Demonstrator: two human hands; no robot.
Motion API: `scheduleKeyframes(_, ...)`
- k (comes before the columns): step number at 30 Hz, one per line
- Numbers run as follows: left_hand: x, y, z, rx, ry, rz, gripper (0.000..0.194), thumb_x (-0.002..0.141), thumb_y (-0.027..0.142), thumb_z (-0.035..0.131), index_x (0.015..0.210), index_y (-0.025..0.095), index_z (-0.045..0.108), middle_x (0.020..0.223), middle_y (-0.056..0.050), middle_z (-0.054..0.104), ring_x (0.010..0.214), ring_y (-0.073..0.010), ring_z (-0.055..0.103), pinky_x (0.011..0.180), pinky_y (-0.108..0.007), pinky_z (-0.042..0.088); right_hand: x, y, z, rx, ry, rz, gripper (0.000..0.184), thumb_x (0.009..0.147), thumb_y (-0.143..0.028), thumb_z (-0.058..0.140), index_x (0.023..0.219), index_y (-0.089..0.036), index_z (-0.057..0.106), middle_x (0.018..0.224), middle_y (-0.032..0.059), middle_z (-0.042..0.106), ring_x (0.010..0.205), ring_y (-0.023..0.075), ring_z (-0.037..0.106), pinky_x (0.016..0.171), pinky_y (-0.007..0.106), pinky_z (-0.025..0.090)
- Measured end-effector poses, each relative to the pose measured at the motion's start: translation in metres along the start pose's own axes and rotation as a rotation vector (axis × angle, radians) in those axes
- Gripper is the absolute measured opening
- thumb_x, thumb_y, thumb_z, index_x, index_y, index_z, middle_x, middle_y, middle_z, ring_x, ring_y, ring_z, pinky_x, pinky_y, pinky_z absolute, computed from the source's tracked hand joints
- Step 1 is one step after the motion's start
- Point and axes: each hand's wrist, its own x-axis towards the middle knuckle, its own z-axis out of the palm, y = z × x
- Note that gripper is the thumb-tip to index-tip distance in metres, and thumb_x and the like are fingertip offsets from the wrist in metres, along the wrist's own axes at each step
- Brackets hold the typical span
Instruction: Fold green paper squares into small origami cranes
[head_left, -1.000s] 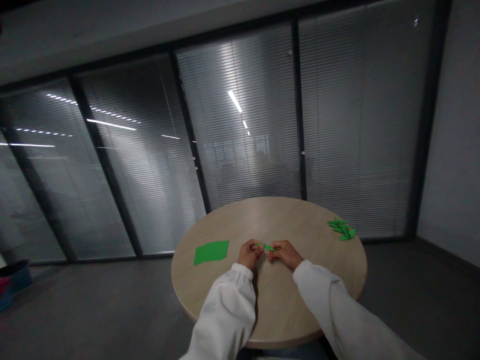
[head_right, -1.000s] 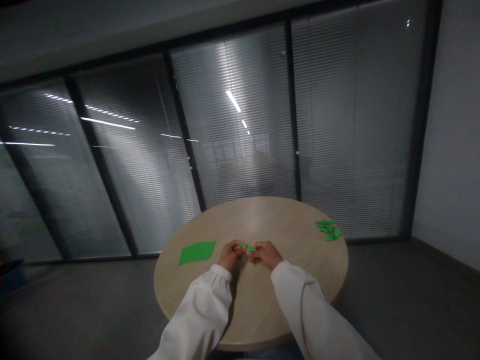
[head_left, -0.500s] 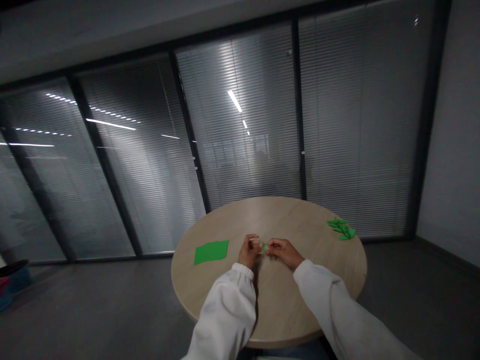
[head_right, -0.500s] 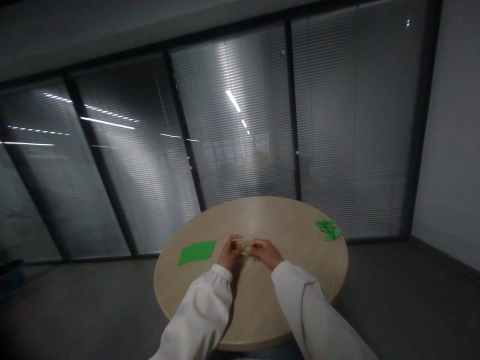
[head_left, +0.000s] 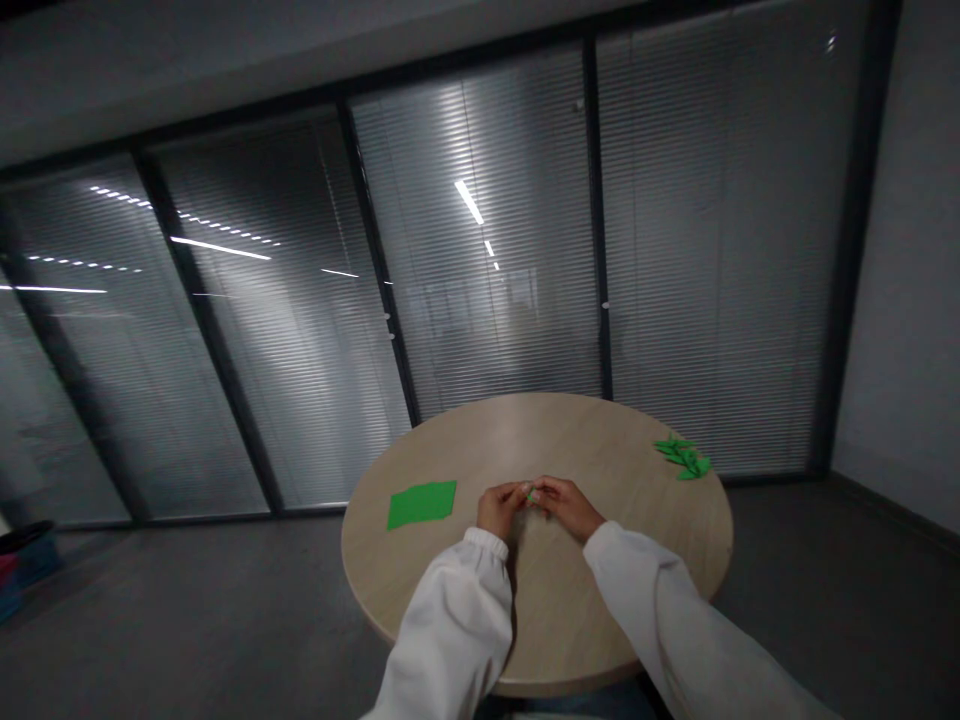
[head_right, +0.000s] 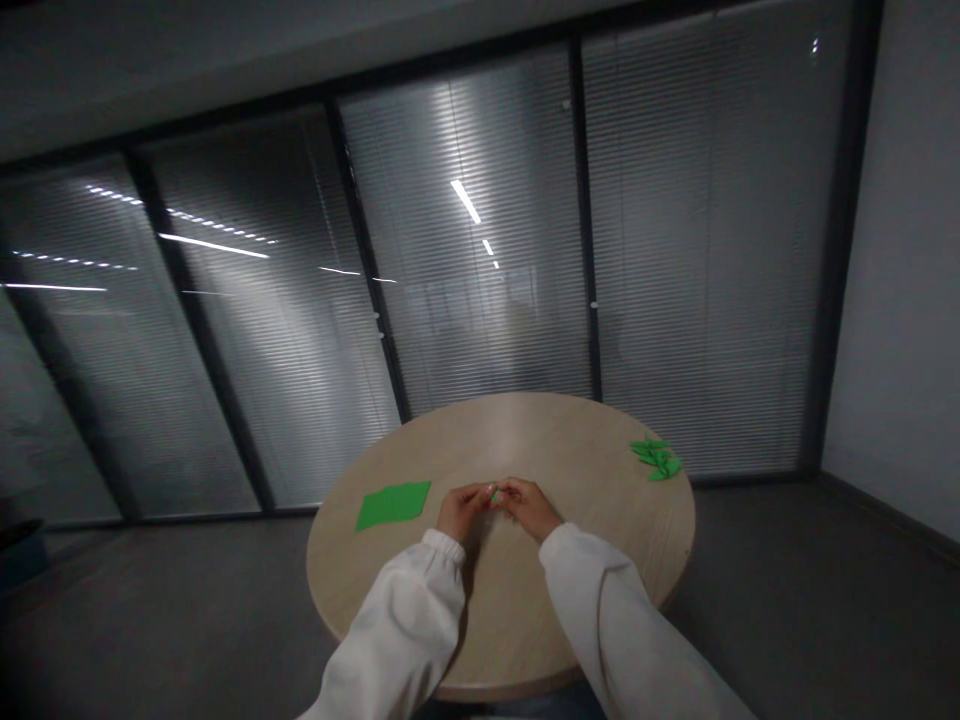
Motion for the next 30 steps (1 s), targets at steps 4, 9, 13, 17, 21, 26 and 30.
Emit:
scheduleKeyframes(4, 0.003, -0.006, 0.000, -0.168, 0.059, -0.068, 0.040, 0.060, 0.050, 0.066, 0.066, 0.012, 0.069, 0.059, -0.004, 0.065, 0.058, -0.0156, 0.058, 0.059, -0.025, 0.048, 0.000, 0.005, 0.000, -0.155, 0.053, 0.035, 0.028, 0.070, -0.044, 0.059, 0.068, -0.016, 0.062, 0.062, 0.0002, 0.061, 0.056, 0.0116, 0.052, 0.053, 0.023, 0.039)
scheduleKeyframes(9, 0.004, -0.007, 0.001, -0.278, 0.082, -0.111, 0.042, 0.054, 0.050, 0.071, 0.067, 0.010, 0.069, 0.059, -0.004, 0.065, 0.056, -0.0152, 0.060, 0.059, -0.027, 0.051, 0.000, 0.005, 0.000, -0.233, 0.104, 0.089, 0.027, 0.069, -0.043, 0.059, 0.059, -0.017, 0.060, 0.056, -0.0007, 0.060, 0.054, 0.0121, 0.053, 0.053, 0.023, 0.040)
scheduleKeyframes(13, 0.003, -0.003, 0.000, -0.245, 0.112, -0.125, 0.038, 0.055, 0.047, 0.071, 0.065, 0.011, 0.068, 0.055, -0.003, 0.064, 0.052, -0.0144, 0.059, 0.055, -0.025, 0.050, -0.002, 0.002, 0.000, -0.262, 0.113, 0.107, 0.029, 0.069, -0.044, 0.058, 0.056, -0.017, 0.059, 0.053, -0.0013, 0.058, 0.053, 0.0119, 0.052, 0.055, 0.023, 0.040)
scheduleKeyframes(17, 0.002, 0.001, 0.000, -0.176, 0.116, -0.134, 0.033, 0.059, 0.045, 0.068, 0.062, 0.012, 0.068, 0.050, -0.002, 0.063, 0.047, -0.0140, 0.058, 0.051, -0.024, 0.048, -0.003, 0.001, 0.001, -0.343, 0.229, 0.054, 0.026, 0.064, -0.044, 0.065, 0.066, -0.019, 0.058, 0.061, -0.0023, 0.058, 0.058, 0.0116, 0.051, 0.057, 0.022, 0.040)
scheduleKeyframes(21, 0.001, 0.002, -0.001, -0.128, 0.104, -0.113, 0.031, 0.062, 0.044, 0.066, 0.063, 0.013, 0.069, 0.049, -0.001, 0.062, 0.046, -0.0138, 0.057, 0.050, -0.024, 0.047, -0.002, 0.003, 0.002, -0.244, 0.194, 0.026, 0.029, 0.064, -0.044, 0.066, 0.077, -0.019, 0.058, 0.071, 0.0002, 0.062, 0.067, 0.0137, 0.055, 0.064, 0.024, 0.043)
scheduleKeyframes(26, 0.000, 0.003, -0.002, -0.035, 0.126, -0.049, 0.030, 0.065, 0.042, 0.063, 0.063, 0.012, 0.070, 0.050, -0.002, 0.063, 0.047, -0.0131, 0.055, 0.048, -0.022, 0.043, -0.001, 0.005, 0.003, -0.131, 0.142, 0.050, 0.028, 0.064, -0.043, 0.066, 0.073, -0.019, 0.058, 0.067, 0.0005, 0.063, 0.065, 0.0143, 0.057, 0.062, 0.025, 0.043)
scheduleKeyframes(30, 0.002, 0.005, -0.001, -0.110, 0.108, -0.069, 0.033, 0.064, 0.043, 0.064, 0.070, 0.012, 0.072, 0.061, -0.005, 0.068, 0.057, -0.0153, 0.059, 0.053, -0.023, 0.047, 0.001, 0.004, -0.001, 0.014, 0.153, 0.069, 0.032, 0.059, -0.041, 0.070, 0.077, -0.018, 0.058, 0.063, 0.0002, 0.063, 0.058, 0.0137, 0.055, 0.054, 0.024, 0.040)
